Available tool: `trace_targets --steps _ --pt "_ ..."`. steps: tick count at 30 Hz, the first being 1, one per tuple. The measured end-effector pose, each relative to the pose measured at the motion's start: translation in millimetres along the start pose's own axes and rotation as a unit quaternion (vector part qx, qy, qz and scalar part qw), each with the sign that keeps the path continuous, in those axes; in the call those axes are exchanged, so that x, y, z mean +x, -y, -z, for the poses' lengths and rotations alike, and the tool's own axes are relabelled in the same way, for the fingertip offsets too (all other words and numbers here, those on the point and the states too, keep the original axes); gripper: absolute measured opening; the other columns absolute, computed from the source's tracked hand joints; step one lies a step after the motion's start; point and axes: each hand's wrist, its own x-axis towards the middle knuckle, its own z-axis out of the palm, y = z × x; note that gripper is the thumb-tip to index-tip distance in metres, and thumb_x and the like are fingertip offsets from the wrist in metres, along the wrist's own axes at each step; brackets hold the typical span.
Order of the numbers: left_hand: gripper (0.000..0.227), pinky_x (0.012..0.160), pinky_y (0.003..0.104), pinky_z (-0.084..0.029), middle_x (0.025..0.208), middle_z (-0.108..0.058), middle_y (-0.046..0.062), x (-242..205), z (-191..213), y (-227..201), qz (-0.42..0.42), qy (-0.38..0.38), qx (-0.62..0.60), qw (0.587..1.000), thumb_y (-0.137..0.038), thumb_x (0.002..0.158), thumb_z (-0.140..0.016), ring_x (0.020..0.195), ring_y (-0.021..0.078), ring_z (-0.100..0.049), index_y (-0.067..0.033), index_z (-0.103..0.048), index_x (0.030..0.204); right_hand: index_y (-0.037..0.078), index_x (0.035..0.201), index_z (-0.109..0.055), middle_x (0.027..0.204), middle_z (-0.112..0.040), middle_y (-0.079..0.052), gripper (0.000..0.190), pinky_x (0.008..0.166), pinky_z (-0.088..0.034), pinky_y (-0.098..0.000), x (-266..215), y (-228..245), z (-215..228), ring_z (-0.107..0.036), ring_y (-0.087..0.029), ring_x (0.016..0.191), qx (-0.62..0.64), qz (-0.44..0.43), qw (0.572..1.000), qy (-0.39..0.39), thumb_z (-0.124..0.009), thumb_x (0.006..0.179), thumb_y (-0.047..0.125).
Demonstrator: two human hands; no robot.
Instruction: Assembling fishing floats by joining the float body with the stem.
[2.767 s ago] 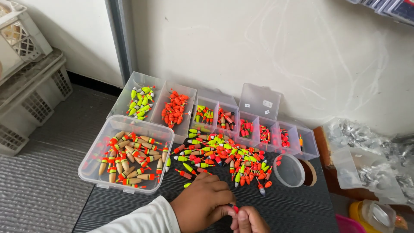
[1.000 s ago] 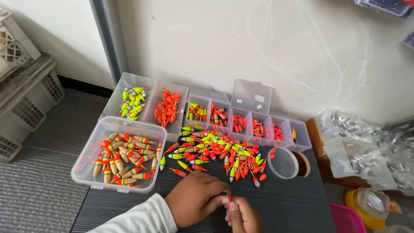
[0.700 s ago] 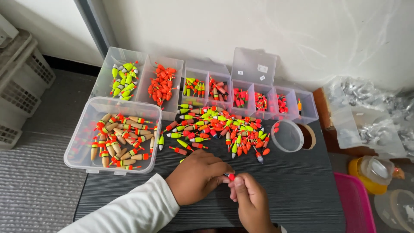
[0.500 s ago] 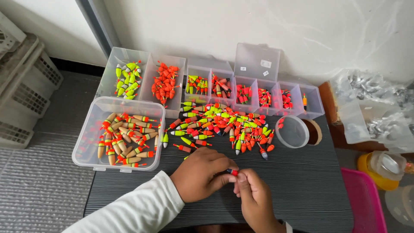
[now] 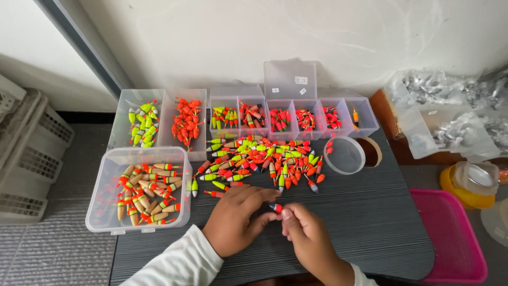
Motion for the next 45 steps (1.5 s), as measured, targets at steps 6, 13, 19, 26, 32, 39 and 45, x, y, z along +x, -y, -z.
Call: trace_targets --steps 6,13,19,26,32,39,45 --pt "0.029 0.080 0.039 -0.051 0.105 -0.071 0.000 1 2 7 0.085 -0.055 0.004 0.995 -0.023 0.097 -0.064 0.078 0.0203 -0.065 -0.0122 -0.061 0.124 0.006 0.095 -0.075 0.060 -0.054 -0.002 0.037 0.057 -0.042 -0.0281 56 22 63 -0.049 -0.014 0.052 0.027 -0.101 0.992 -0.070 -0.049 0.102 0.031" --pt "0.025 0.072 0.039 -0.052 0.101 -0.071 0.002 1 0 9 0.105 -0.062 -0.002 0.993 -0.020 0.096 -0.063 0.068 0.0194 -0.062 -0.0092 -0.063 0.119 0.021 0.140 -0.057 0.094 -0.066 0.000 0.046 0.083 -0.046 -0.0371 123 29 107 -0.064 -0.020 0.078 -0.193 -0.128 0.965 -0.120 -0.049 0.098 0.038" --pt "0.022 0.071 0.038 -0.052 0.100 -0.071 0.002 3 1 8 0.111 -0.046 -0.005 0.993 -0.019 0.096 -0.062 0.069 0.0193 -0.063 -0.0105 -0.063 0.117 0.030 0.094 -0.071 0.078 -0.065 0.010 0.011 0.056 -0.044 -0.0401 85 16 62 -0.064 -0.018 0.066 -0.407 -0.007 0.913 0.031 -0.068 0.089 0.039" --pt "0.021 0.075 0.038 -0.051 0.107 -0.072 0.004 4 4 4 0.100 -0.044 -0.009 0.994 -0.018 0.096 -0.062 0.070 0.0206 -0.064 -0.0103 -0.065 0.116 0.019 0.105 -0.070 0.097 -0.068 0.003 0.023 0.059 -0.055 -0.0422 81 -9 39 -0.068 -0.023 0.088 -0.467 0.120 0.876 0.022 -0.071 0.088 0.034" --pt "0.036 0.086 0.044 -0.050 0.119 -0.067 0.010 1 0 6 0.088 -0.012 0.014 0.996 -0.032 0.101 -0.055 0.105 0.0318 -0.065 -0.0093 -0.060 0.128 0.011 0.105 -0.064 0.093 -0.073 -0.002 0.021 0.063 -0.055 -0.0366 58 10 29 -0.070 -0.021 0.079 -0.364 0.328 0.872 -0.005 -0.074 0.088 0.017" --pt "0.012 0.067 0.042 -0.045 0.085 -0.066 0.006 0 0 13 0.114 -0.017 0.064 0.991 -0.021 0.100 -0.053 0.074 0.0302 -0.062 -0.0123 -0.061 0.096 0.006 0.106 -0.065 0.096 -0.069 -0.006 0.018 0.074 -0.057 -0.0353 65 7 11 -0.067 -0.022 0.082 -0.257 0.450 0.855 0.008 -0.073 0.090 0.010" --pt "0.007 0.066 0.041 -0.044 0.082 -0.066 0.002 -2 -5 17 0.110 -0.010 0.083 0.990 -0.017 0.098 -0.056 0.073 0.0282 -0.062 -0.0140 -0.060 0.093 0.004 0.106 -0.066 0.093 -0.069 -0.009 0.015 0.074 -0.056 -0.0338 67 -8 3 -0.065 -0.022 0.080 -0.164 0.423 0.891 0.030 -0.065 0.095 0.014"
